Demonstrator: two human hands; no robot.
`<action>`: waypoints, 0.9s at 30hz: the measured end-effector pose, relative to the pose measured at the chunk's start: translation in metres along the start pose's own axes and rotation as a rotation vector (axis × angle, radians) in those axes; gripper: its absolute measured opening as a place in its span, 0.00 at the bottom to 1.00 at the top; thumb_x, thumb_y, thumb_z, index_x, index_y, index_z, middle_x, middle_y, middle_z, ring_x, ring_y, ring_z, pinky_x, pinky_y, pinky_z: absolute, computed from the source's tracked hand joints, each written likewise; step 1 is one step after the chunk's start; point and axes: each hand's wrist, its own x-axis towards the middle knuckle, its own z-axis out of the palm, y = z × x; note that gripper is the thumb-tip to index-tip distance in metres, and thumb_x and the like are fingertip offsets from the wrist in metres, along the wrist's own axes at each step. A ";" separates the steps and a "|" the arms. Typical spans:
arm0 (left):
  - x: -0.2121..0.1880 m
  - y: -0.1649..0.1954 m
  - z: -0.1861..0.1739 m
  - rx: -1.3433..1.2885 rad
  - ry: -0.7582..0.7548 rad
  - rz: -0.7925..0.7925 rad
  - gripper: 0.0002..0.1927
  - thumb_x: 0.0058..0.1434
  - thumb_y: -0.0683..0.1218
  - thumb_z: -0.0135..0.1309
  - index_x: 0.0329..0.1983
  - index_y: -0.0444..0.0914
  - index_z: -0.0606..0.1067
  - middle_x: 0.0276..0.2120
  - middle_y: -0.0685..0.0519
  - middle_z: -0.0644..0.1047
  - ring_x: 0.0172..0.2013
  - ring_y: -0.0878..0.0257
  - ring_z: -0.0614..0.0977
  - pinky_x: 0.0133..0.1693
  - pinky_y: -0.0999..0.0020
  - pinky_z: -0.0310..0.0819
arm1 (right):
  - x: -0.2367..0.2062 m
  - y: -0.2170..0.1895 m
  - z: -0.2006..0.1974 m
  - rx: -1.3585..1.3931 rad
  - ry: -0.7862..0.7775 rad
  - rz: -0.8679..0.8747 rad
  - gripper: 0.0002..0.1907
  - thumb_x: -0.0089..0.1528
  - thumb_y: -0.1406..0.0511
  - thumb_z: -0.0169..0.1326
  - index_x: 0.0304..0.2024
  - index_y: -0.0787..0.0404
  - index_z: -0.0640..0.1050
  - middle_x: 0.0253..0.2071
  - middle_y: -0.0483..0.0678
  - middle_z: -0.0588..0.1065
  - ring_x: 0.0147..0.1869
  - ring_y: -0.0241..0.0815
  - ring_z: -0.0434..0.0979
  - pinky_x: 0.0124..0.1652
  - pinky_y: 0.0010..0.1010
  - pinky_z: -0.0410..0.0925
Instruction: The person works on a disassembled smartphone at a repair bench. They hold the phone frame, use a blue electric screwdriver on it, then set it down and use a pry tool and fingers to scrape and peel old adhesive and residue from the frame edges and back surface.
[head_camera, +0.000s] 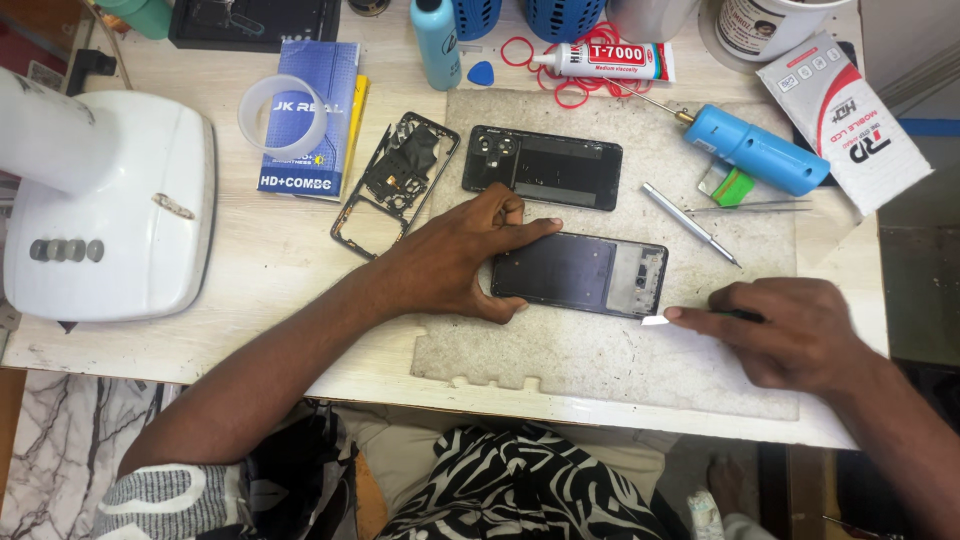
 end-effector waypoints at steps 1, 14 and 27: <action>0.001 0.000 0.000 0.001 -0.004 -0.003 0.50 0.48 0.58 0.72 0.73 0.54 0.62 0.51 0.48 0.66 0.47 0.54 0.77 0.49 0.61 0.80 | -0.001 -0.001 -0.001 -0.005 0.017 0.036 0.28 0.46 0.70 0.59 0.48 0.43 0.84 0.26 0.40 0.74 0.21 0.35 0.70 0.19 0.33 0.65; 0.001 0.004 -0.010 0.024 -0.018 -0.006 0.49 0.47 0.58 0.73 0.72 0.53 0.64 0.51 0.48 0.65 0.46 0.55 0.77 0.44 0.62 0.82 | 0.001 -0.001 -0.009 -0.032 0.010 0.028 0.33 0.40 0.71 0.59 0.48 0.42 0.84 0.27 0.42 0.75 0.23 0.37 0.72 0.20 0.34 0.65; 0.006 0.003 -0.013 0.032 -0.043 -0.005 0.51 0.46 0.59 0.73 0.73 0.56 0.61 0.53 0.48 0.65 0.46 0.55 0.78 0.44 0.63 0.83 | 0.002 0.005 -0.010 -0.002 -0.044 0.002 0.34 0.40 0.70 0.60 0.50 0.40 0.84 0.28 0.42 0.76 0.23 0.38 0.72 0.20 0.34 0.67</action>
